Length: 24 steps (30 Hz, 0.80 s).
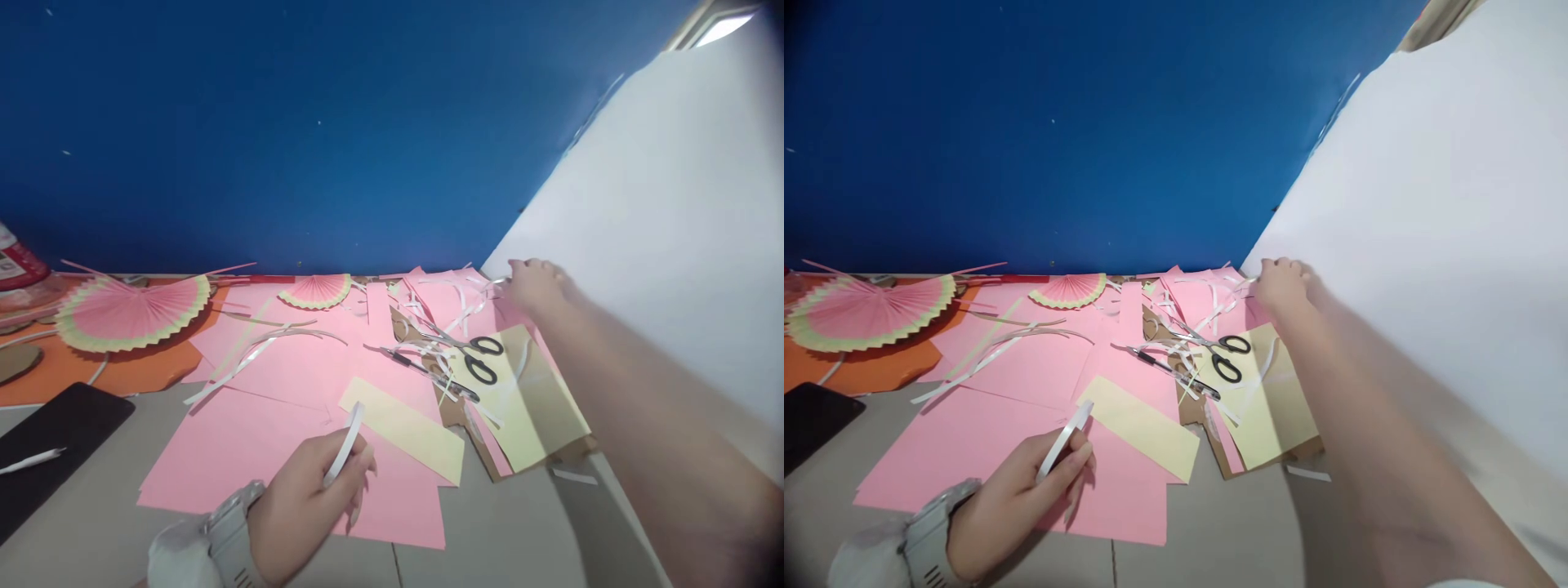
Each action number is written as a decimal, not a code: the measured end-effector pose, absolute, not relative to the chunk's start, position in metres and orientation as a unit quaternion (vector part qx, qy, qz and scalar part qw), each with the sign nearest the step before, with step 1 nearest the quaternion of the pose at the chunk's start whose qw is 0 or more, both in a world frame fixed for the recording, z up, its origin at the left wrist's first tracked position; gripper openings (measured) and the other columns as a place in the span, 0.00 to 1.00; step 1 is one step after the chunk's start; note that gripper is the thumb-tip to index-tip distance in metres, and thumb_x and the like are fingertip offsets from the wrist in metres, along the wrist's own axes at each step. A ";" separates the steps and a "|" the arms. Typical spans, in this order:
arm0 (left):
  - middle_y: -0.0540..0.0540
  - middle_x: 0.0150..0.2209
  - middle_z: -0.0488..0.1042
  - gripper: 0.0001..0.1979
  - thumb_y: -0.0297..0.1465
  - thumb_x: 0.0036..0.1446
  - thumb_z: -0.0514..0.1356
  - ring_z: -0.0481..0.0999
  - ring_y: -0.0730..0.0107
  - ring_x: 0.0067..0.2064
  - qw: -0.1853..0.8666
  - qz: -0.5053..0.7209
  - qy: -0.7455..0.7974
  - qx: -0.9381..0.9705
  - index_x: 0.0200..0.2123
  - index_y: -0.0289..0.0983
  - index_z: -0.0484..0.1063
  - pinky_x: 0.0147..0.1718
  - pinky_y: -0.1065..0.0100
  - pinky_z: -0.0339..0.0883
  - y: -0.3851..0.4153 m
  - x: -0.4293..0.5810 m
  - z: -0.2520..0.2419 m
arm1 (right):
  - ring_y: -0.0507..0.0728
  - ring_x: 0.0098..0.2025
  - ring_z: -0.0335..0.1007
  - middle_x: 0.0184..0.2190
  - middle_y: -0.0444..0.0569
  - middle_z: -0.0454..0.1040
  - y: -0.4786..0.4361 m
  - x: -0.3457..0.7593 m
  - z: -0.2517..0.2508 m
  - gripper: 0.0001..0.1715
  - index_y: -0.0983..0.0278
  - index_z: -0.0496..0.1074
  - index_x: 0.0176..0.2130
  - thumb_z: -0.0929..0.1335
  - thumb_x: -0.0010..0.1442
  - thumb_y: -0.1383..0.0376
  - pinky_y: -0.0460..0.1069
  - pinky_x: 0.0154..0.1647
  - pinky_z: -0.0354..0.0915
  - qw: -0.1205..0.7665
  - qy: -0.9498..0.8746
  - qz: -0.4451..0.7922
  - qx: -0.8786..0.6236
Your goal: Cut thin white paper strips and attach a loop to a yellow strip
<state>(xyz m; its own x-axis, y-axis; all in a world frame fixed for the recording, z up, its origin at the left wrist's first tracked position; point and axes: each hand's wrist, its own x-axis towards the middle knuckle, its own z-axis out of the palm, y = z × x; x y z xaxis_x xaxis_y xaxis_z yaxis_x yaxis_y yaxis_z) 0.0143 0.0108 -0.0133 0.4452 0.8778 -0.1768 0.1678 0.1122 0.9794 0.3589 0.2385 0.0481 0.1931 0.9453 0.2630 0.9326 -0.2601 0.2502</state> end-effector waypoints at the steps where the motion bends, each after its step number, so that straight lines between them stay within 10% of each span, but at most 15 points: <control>1: 0.52 0.19 0.66 0.16 0.38 0.63 0.46 0.67 0.75 0.23 0.606 0.294 0.437 0.596 0.29 0.36 0.64 0.29 0.71 0.62 0.011 0.014 -0.014 | 0.58 0.47 0.67 0.49 0.53 0.66 0.240 0.353 0.046 0.19 0.66 0.64 0.51 0.64 0.62 0.61 0.58 0.45 0.66 0.022 0.620 0.181 0.763; 9: 0.53 0.19 0.66 0.15 0.36 0.63 0.47 0.66 0.75 0.22 0.614 0.316 0.423 0.587 0.29 0.36 0.65 0.28 0.71 0.61 0.012 0.016 -0.016 | 0.58 0.47 0.67 0.49 0.52 0.66 0.246 0.335 0.041 0.18 0.66 0.65 0.50 0.64 0.62 0.61 0.58 0.46 0.65 0.045 0.651 0.158 0.741; 14: 0.53 0.19 0.65 0.15 0.37 0.63 0.46 0.66 0.75 0.22 0.617 0.316 0.422 0.584 0.28 0.36 0.65 0.28 0.71 0.61 0.011 0.016 -0.015 | 0.72 0.55 0.56 0.55 0.69 0.59 0.228 0.322 0.054 0.32 0.72 0.55 0.59 0.64 0.59 0.60 0.66 0.50 0.53 0.002 0.676 0.139 0.723; 20: 0.53 0.19 0.65 0.15 0.37 0.63 0.47 0.67 0.75 0.22 0.621 0.315 0.420 0.582 0.28 0.36 0.65 0.28 0.71 0.61 0.010 0.016 -0.017 | 0.63 0.49 0.62 0.45 0.52 0.70 0.181 0.261 0.025 0.15 0.59 0.72 0.41 0.65 0.55 0.56 0.59 0.51 0.52 -0.032 0.836 0.032 0.548; 24: 0.53 0.19 0.64 0.15 0.37 0.63 0.47 0.67 0.75 0.22 0.631 0.334 0.409 0.568 0.29 0.36 0.64 0.27 0.71 0.62 0.010 0.017 -0.018 | 0.66 0.49 0.61 0.47 0.60 0.67 0.142 0.237 0.027 0.15 0.65 0.68 0.46 0.58 0.61 0.68 0.63 0.51 0.49 -0.131 0.834 0.036 0.535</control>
<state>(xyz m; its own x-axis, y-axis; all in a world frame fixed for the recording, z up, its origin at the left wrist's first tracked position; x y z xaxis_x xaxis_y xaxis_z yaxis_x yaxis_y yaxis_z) 0.0166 0.0099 -0.0183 0.4431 0.8859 -0.1369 0.0437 0.1312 0.9904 0.2372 0.1419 0.0268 -0.3939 0.8823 0.2577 0.9014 0.4256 -0.0794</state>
